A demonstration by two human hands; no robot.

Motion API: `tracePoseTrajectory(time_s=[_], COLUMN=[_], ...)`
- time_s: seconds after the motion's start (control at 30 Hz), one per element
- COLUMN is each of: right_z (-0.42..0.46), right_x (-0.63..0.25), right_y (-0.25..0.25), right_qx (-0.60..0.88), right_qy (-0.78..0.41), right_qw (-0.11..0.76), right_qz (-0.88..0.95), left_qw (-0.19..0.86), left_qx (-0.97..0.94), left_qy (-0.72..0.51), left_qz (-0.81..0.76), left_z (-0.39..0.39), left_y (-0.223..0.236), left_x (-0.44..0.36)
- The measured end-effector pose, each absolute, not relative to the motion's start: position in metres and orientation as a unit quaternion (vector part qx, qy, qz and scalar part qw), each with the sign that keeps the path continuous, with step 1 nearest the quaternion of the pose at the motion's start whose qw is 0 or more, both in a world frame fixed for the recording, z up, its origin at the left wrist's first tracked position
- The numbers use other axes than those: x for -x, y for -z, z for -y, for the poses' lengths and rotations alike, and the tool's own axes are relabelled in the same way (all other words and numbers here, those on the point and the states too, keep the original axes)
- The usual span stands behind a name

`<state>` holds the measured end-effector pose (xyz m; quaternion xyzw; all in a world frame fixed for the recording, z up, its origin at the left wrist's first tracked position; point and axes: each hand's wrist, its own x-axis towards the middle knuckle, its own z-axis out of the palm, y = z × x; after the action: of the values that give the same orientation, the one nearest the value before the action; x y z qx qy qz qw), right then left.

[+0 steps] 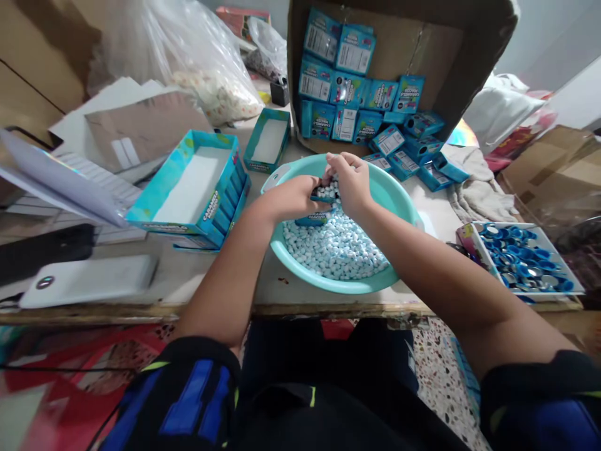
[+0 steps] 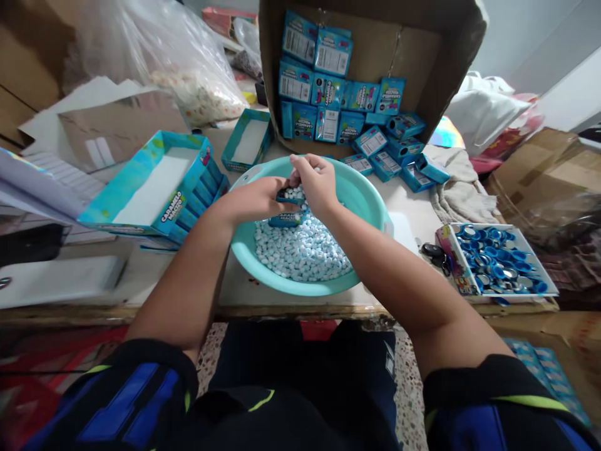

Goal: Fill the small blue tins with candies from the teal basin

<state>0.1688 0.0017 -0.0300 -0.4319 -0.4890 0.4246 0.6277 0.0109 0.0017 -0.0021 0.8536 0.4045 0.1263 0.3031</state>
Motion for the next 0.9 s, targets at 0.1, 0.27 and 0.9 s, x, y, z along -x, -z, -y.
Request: tracePoseTrajectory(time_s=[0.1,0.27,0.9], right_z=[-0.002,0.0,-0.006], right_x=[-0.169,-0.17,-0.179], right_y=[0.027,0.026,0.018], right_qx=[0.44,0.419,0.418], right_qy=[-0.444,-0.466,-0.477], right_qw=[0.626,0.623,0.606], right_qz=[0.466,0.469,0.48], left_qw=[0.339,0.332,0.223], left_qx=[-0.849,-0.84,-0.846], left_qy=[-0.14,-0.141,-0.222], left_qz=[-0.38,-0.406,-0.43], left_z=[-0.003,-0.002,0.004], left_y=[0.001,0.002,-0.004], left_x=[-0.011,-0.01,-0.01])
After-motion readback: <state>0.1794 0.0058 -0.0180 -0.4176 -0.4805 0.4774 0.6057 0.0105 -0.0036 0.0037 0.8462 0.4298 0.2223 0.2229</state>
